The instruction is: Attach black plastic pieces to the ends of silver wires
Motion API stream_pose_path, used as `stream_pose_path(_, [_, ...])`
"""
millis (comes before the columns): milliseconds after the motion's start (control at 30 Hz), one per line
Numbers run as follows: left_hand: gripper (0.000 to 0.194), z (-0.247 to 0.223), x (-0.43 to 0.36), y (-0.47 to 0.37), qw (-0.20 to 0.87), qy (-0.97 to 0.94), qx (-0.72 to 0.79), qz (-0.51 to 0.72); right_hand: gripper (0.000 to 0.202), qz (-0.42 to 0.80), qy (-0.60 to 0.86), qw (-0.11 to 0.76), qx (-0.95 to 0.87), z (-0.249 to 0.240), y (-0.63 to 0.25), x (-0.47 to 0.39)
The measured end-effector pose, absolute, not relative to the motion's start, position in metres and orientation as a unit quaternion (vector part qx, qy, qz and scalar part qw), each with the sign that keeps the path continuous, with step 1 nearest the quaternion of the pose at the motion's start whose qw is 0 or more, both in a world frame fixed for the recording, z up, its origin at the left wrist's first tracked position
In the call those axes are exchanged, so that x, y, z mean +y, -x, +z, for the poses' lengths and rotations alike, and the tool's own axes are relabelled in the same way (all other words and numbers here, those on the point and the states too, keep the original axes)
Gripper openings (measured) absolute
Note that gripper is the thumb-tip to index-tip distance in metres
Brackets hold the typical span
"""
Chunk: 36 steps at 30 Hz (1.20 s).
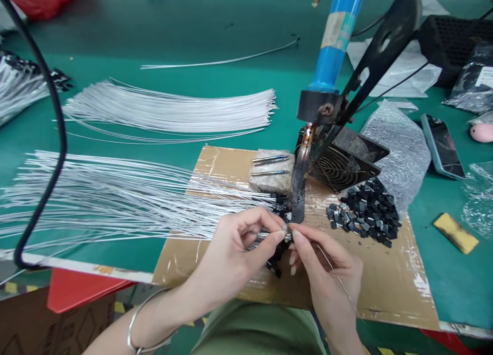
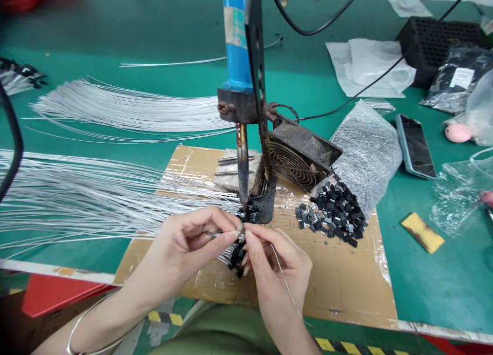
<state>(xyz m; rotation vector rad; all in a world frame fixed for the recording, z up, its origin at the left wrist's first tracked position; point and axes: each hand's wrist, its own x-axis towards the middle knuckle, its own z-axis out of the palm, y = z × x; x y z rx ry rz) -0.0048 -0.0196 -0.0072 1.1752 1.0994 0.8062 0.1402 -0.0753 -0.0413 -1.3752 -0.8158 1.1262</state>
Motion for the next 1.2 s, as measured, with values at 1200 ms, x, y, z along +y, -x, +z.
stream_pose_path(1200, [0.014, -0.006, 0.001, 0.000, 0.541, -0.547, 0.554, 0.318, 0.020, 0.388, 0.572, 0.546, -0.474, -0.033, -0.154, -0.067])
